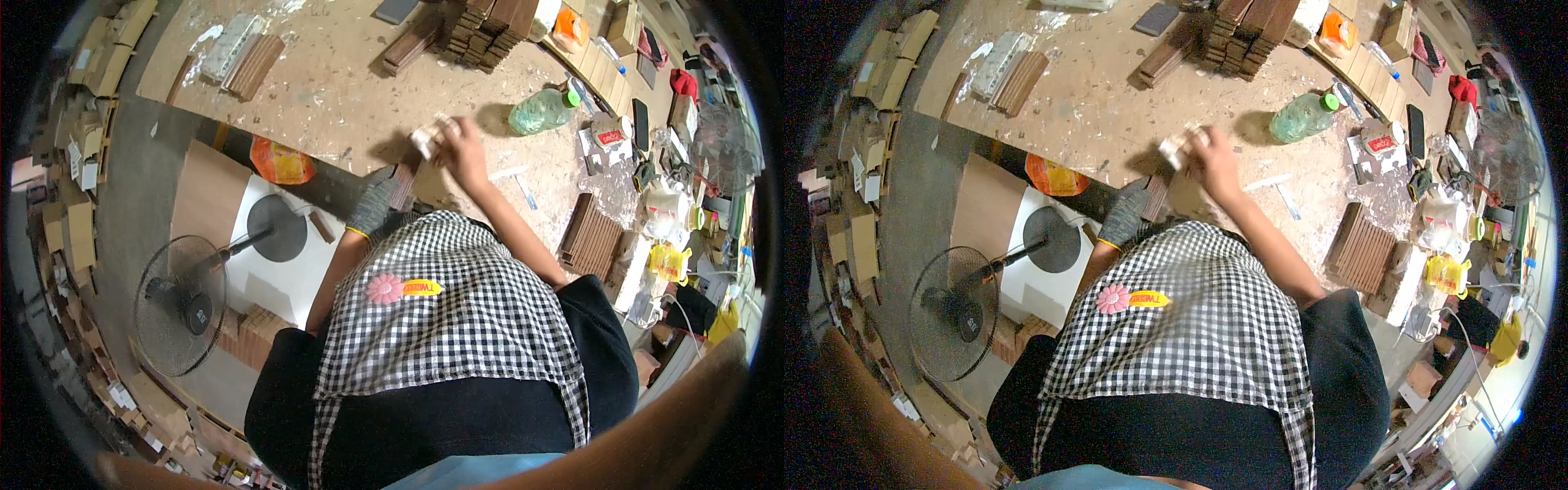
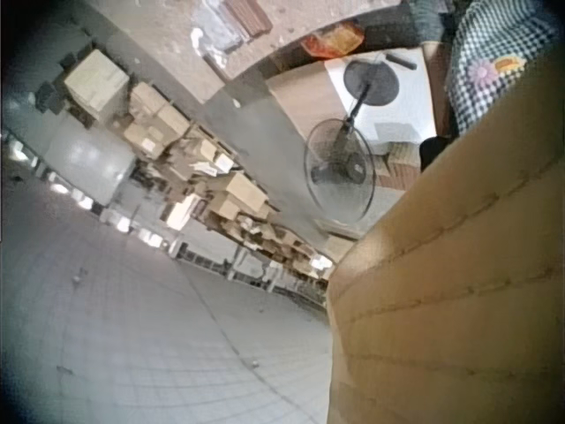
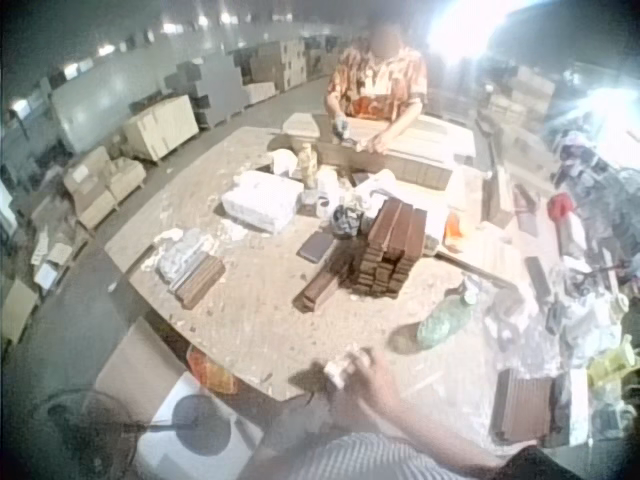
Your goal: The person polishes small rectangular wooden components by hand using a white cloth and a liquid from a bottle. The person picks up each piece, wipes the surfaces with the cloth, and then places it into a stack on the workbench.
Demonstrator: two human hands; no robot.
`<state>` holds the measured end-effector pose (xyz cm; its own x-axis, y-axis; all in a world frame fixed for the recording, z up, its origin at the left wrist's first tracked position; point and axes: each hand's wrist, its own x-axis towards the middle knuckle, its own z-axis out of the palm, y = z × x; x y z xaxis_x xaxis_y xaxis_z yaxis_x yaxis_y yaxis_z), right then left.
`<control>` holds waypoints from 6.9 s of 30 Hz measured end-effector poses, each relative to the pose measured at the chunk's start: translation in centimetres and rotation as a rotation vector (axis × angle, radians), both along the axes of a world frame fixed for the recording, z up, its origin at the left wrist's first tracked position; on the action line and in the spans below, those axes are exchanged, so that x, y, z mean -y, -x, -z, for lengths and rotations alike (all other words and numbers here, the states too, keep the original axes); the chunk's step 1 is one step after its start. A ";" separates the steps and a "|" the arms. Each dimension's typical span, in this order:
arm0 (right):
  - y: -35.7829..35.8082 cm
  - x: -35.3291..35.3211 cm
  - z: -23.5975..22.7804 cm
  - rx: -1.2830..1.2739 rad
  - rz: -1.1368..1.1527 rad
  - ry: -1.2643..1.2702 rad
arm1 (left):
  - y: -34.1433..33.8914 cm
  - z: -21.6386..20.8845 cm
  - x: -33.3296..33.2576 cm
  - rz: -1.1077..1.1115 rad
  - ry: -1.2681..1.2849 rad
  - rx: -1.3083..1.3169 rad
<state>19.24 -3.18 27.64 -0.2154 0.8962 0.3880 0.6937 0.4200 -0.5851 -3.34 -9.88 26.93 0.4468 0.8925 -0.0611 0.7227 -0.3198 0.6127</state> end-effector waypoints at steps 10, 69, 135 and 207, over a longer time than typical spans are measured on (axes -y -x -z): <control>-1.4 -1.7 -6.6 0.483 -0.599 0.008 | -4.0 -6.6 -5.2 0.377 -0.036 -0.334; -6.5 2.7 -10.2 0.271 -0.098 0.360 | 25.5 -6.6 -26.0 -0.918 -0.100 -0.540; -5.4 -0.2 0.3 0.235 -0.187 -0.088 | -11.9 9.1 -4.6 -0.235 -0.180 0.327; 2.5 -10.1 4.7 0.333 -0.561 0.234 | -3.8 11.8 -1.5 -0.661 0.227 0.789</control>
<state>16.70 6.96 22.91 -0.7448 0.6666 0.0305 0.5671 0.6564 -0.4976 0.47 -8.34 15.09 -0.1387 0.9771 -0.1611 0.0820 0.1735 0.9814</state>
